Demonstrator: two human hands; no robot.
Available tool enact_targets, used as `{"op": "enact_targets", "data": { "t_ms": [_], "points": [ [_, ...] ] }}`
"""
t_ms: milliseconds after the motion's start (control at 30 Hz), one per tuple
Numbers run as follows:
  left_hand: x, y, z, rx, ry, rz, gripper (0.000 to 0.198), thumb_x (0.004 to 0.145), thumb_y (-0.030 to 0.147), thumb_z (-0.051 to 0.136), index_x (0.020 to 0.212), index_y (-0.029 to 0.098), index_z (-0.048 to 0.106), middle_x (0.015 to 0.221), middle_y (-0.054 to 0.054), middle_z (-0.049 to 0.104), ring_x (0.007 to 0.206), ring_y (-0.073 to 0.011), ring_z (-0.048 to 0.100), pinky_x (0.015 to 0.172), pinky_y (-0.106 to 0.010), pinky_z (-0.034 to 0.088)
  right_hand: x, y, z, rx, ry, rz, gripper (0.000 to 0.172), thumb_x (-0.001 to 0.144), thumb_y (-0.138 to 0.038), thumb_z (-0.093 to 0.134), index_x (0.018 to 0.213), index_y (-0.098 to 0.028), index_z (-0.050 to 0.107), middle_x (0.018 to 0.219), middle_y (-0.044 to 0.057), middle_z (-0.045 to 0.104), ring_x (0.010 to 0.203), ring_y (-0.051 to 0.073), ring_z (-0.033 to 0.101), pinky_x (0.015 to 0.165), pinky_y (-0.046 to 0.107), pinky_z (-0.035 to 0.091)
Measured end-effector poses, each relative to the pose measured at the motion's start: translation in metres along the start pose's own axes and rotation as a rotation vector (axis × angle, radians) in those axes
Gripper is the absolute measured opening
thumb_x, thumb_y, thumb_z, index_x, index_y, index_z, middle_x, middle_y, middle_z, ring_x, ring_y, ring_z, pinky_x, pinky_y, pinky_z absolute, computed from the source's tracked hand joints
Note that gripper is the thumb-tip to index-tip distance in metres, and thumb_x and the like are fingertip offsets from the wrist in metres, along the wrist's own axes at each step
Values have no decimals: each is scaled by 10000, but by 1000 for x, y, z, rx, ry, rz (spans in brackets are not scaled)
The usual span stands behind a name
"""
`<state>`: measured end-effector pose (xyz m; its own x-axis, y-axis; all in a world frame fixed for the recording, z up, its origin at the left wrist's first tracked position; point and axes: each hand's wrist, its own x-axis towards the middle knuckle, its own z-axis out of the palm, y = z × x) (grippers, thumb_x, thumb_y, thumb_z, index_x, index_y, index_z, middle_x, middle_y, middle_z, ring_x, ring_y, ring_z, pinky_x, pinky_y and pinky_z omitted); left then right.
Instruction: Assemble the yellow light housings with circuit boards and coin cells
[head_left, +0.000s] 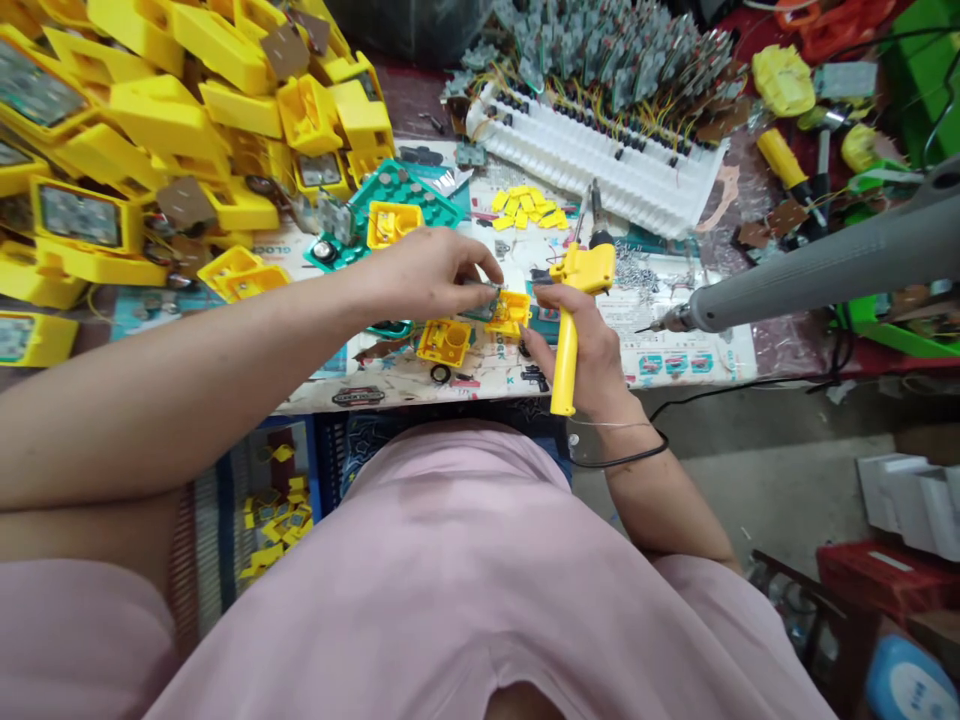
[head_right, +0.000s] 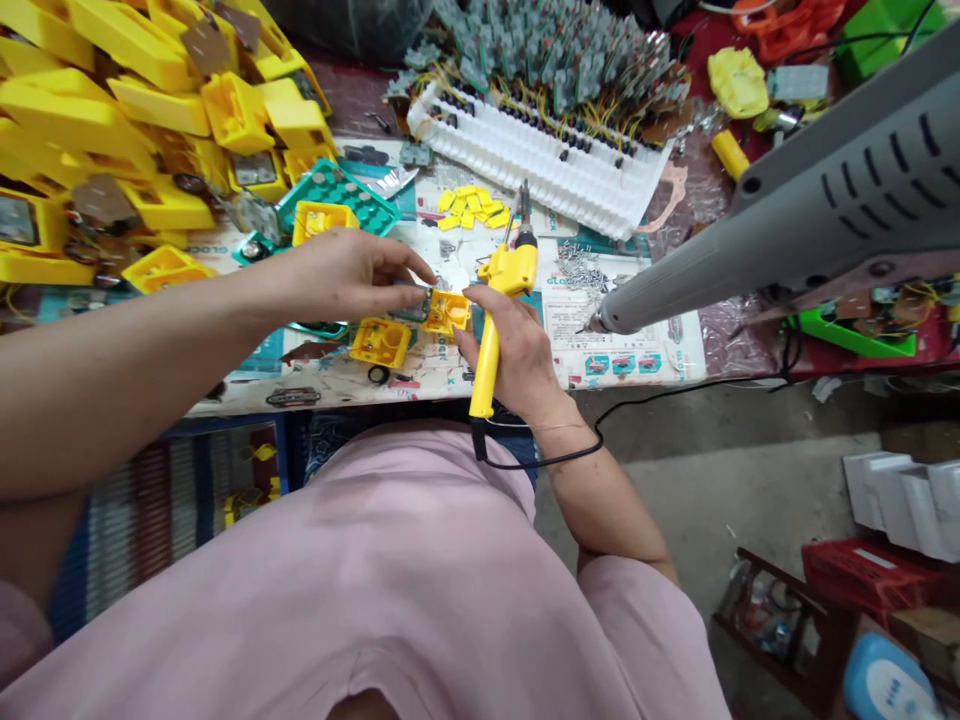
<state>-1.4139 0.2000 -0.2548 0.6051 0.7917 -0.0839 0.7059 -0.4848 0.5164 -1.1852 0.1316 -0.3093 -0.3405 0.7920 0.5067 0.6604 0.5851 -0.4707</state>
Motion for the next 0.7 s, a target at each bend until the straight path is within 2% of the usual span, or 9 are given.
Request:
{"op": "enact_targets", "data": {
  "t_ms": [133,267,367,467,600,700],
  "points": [
    [4,-3,2,-164,-30,-8,338,893,367,488,1106,185,676,720,-4,702,648,-113,657,629,-221,497,3,-10,3,-7,141,-110,362,919,-276,639,1251,-268,496,1114,40,708,1028,197,696,906,361,585],
    [9,-8,9,-238,-30,29,314,914,321,454,1108,192,665,683,9,676,637,-114,672,651,-252,533,9,-11,14,-12,162,-240,396,926,-258,630,1288,-300,475,1086,23,726,1018,205,695,922,390,574],
    [10,-7,10,-285,-30,0,334,904,301,453,1139,189,663,707,2,687,633,-123,678,639,-256,539,14,-8,21,-46,205,-305,389,927,-234,628,1284,-300,488,1036,14,740,975,211,708,896,406,579],
    [5,-2,5,-200,-20,-5,359,919,298,416,1143,200,678,769,0,716,647,-114,682,632,-226,524,16,-5,22,7,202,-246,396,942,-238,609,1306,-299,466,1035,9,741,962,194,718,899,396,585],
    [-7,7,-1,19,127,67,375,955,331,388,1113,211,705,1014,-25,749,933,-169,706,805,-266,525,15,-1,21,85,160,-126,410,958,-271,581,1335,-306,423,1039,-1,735,975,170,721,922,375,579],
    [-14,11,1,137,142,142,342,955,353,444,1122,220,711,1124,-39,736,1042,-204,688,888,-302,504,16,2,20,99,132,-82,402,959,-297,573,1331,-307,423,1034,-3,737,994,163,715,962,368,562]
  ]
}}
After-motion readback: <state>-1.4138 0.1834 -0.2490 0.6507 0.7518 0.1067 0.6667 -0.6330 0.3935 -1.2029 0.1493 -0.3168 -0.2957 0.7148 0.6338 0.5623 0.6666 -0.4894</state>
